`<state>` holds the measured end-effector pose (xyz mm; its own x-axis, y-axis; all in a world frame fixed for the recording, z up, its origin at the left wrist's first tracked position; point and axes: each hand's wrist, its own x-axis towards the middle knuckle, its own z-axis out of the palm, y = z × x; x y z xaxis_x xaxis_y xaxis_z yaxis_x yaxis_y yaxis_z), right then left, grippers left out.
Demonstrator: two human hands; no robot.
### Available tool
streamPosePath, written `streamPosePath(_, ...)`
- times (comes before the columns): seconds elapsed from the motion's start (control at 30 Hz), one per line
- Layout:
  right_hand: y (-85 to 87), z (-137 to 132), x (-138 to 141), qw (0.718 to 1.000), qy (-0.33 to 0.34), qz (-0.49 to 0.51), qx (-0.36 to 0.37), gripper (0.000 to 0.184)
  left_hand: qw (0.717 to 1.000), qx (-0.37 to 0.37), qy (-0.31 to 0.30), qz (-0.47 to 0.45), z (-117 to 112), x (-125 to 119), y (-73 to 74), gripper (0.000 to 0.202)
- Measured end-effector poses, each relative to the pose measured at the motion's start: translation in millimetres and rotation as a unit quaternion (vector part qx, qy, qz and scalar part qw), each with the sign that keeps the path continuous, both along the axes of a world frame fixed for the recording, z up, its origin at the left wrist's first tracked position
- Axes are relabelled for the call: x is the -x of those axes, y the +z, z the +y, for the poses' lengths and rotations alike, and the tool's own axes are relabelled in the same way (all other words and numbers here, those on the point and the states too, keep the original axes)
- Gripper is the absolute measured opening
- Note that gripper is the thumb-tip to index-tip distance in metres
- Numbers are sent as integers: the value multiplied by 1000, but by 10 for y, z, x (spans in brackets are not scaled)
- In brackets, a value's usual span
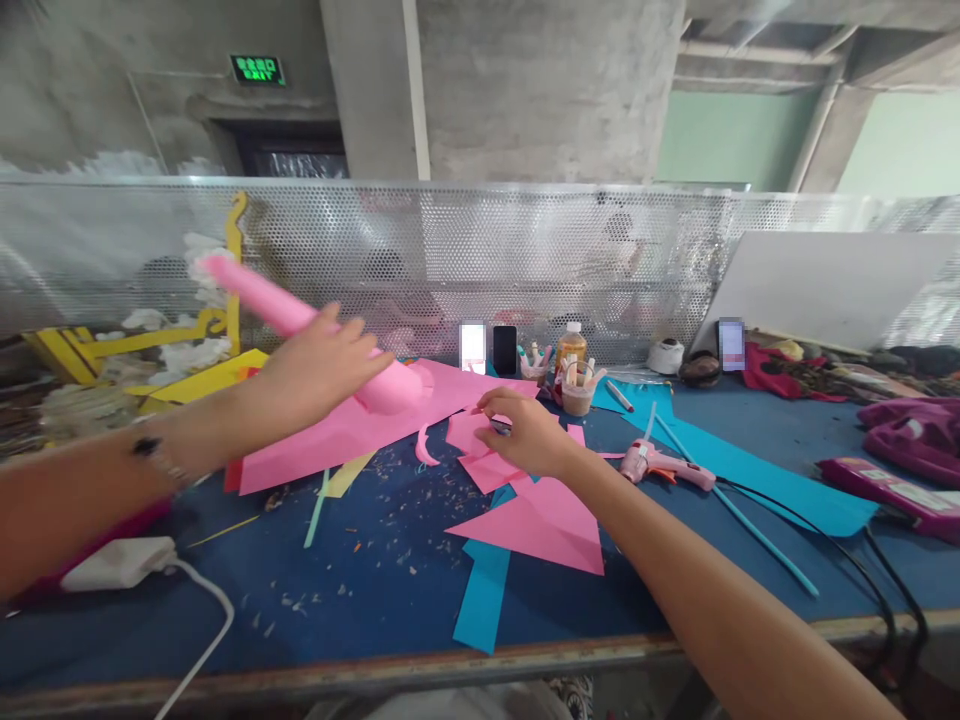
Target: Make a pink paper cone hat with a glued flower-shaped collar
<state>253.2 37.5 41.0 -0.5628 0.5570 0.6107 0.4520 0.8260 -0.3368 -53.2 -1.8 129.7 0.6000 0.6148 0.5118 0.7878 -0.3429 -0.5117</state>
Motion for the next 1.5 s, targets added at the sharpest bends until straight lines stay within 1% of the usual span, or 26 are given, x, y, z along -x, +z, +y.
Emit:
streamPosePath(0.03, 2, 5, -6, 1000, -2, -3, -1, 5, 999, 16, -37, -2, 186, -65, 38, 35)
streamPosePath(0.1, 0, 15, -14, 1000, -10, -8, -2, 6, 995, 60, -75, -5, 544, -148, 31, 30)
streamPosePath(0.17, -7, 20, -18, 1000, -19, -11, -1, 6, 991, 106, -84, -10, 820, -181, -62, 31)
streamPosePath(0.2, -12, 20, -17, 1000, -23, -12, -1, 7, 990, 111, -83, -10, 913, -185, -128, 32)
streamPosePath(0.27, -20, 16, -11, 1000, -24, -15, -1, 5, 990, 113, -80, -8, 1012, -177, -274, 36)
streamPosePath(0.4, -32, 6, 11, 1000, -13, -22, -2, 3, 992, 105, -66, 1, 993, -96, -523, 50)
streamPosePath(0.5, -40, 6, 24, 1000, -6, -26, -3, 3, 994, 93, -63, -9, 931, -7, -630, 60)
streamPosePath(0.6, -47, 9, 32, 1000, -5, -27, -8, 5, 994, 81, -66, -16, 875, 43, -677, 68)
streamPosePath(0.7, -52, 9, 36, 1000, -9, -24, -17, 7, 995, 72, -65, -3, 818, 38, -684, 74)
streamPosePath(0.8, -51, 2, 34, 999, -18, -9, -25, 7, 994, 74, -76, 0, 726, -23, -683, 73)
streamPosePath(0.87, -44, -4, 33, 999, -22, 7, -31, 9, 990, 84, -107, -28, 621, -105, -700, 66)
streamPosePath(0.93, -34, -13, 36, 999, -15, 21, -36, 13, 977, 103, -152, -111, 476, -224, -747, 57)
streamPosePath(0.97, -30, -18, 41, 999, -6, 26, -38, 14, 961, 123, -167, -181, 394, -293, -782, 55)
streamPosePath(1.0, -28, -23, 47, 999, 6, 30, -40, 15, 933, 153, -171, -277, 310, -364, -823, 52)
streamPosePath(1.03, -29, -29, 56, 998, 21, 33, -42, 16, 889, 203, -169, -374, 229, -434, -869, 47)
streamPosePath(1.07, -35, -35, 67, 998, 37, 37, -44, 17, 830, 264, -169, -461, 157, -498, -915, 40)
streamPosePath(1.13, -60, -46, 93, 996, 63, 44, -47, 18, 718, 382, -191, -550, 55, -601, -1003, 29)
streamPosePath(1.17, -78, -51, 108, 995, 71, 48, -46, 19, 665, 421, -205, -582, 29, -637, -1040, 25)
streamPosePath(1.23, -118, -62, 136, 995, 82, 45, -42, 17, 576, 453, -212, -647, 23, -679, -1095, 20)
streamPosePath(1.27, -136, -70, 148, 995, 86, 37, -41, 17, 545, 449, -207, -677, 36, -687, -1113, 19)
streamPosePath(1.3, -150, -79, 158, 995, 90, 27, -39, 17, 521, 442, -200, -702, 54, -687, -1124, 19)
streamPosePath(1.33, -159, -91, 165, 995, 92, 16, -38, 19, 503, 434, -194, -722, 73, -683, -1129, 18)
streamPosePath(1.43, -140, -137, 165, 995, 97, -9, -38, 29, 461, 428, -192, -753, 94, -660, -1117, 18)
streamPosePath(1.5, -97, -169, 154, 994, 103, -18, -38, 28, 440, 433, -199, -761, 69, -650, -1094, 20)
